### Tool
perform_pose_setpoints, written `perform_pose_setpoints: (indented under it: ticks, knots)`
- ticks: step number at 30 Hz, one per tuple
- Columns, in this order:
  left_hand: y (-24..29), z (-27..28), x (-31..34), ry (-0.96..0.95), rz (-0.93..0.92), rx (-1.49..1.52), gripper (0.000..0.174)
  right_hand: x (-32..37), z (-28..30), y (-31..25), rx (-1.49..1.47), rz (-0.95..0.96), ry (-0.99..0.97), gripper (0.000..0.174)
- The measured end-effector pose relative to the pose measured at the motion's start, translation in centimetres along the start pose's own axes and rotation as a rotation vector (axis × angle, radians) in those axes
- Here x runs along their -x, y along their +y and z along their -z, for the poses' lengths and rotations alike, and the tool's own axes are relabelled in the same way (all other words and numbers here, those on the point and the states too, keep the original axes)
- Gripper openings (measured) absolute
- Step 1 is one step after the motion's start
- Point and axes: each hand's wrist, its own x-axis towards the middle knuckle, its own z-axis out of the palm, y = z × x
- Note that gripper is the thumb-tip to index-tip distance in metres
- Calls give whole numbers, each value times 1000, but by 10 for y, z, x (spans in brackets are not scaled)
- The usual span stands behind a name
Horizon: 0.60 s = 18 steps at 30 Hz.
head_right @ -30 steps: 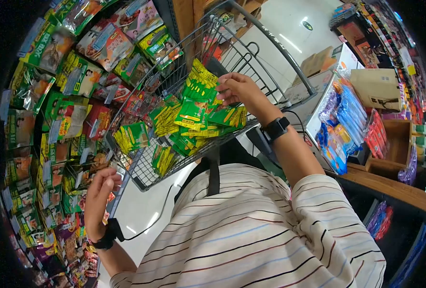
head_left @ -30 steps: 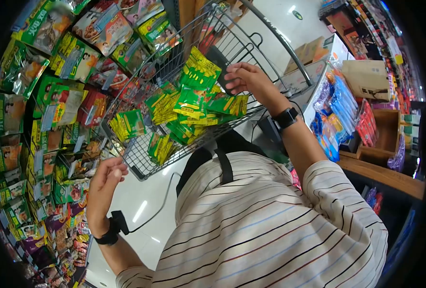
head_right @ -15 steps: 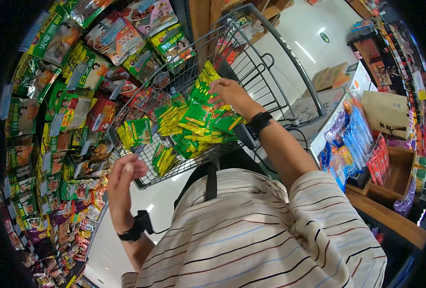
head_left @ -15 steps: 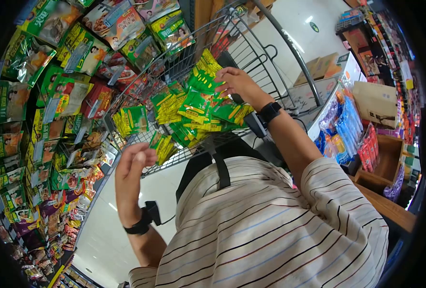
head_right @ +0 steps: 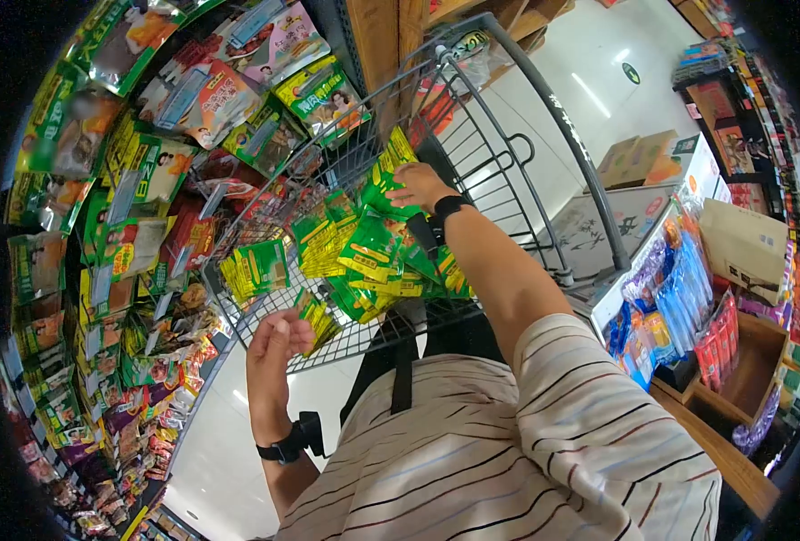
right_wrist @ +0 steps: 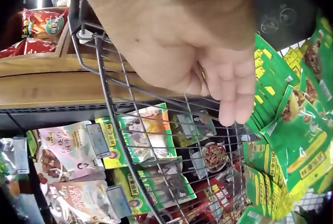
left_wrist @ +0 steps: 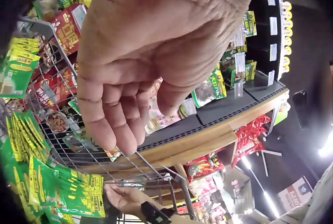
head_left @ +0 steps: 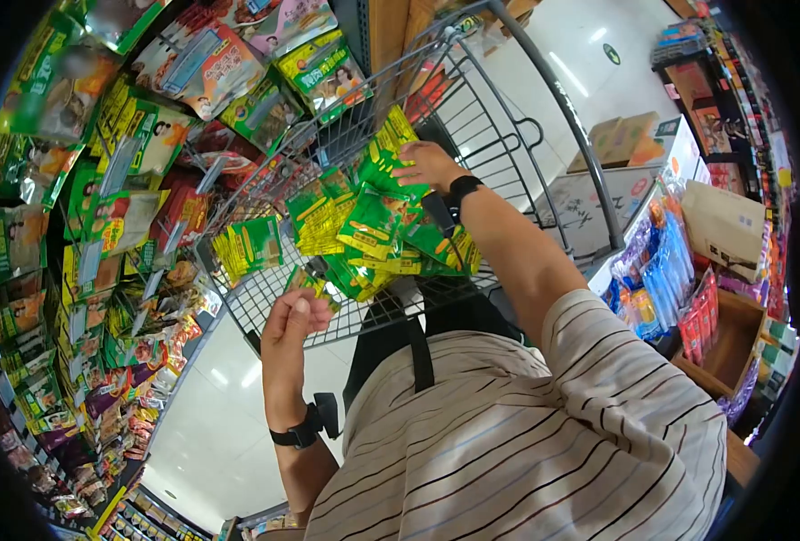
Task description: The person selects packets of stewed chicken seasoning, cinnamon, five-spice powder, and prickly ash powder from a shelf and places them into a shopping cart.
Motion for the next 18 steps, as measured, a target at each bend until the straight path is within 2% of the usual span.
perform_pose_setpoints:
  ticks: [6,9,12,15,18]
  knots:
    - [-2,-14,-11,28,88,4,29,-43,-17,1,41,-137,137,23]
    - [-4,-21,-14,56,125,0,29,-56,-14,4,-32,-151,84,22]
    - [-5,-24,-16,78,157,-9,28,-73,-16,4,-53,-260,127,23]
    - [-6,-27,-18,89,181,2,27,-75,-21,7,-53,-181,139,27]
    - [-11,-26,-21,66,172,-33,32,-75,-26,3,-21,-231,178,33]
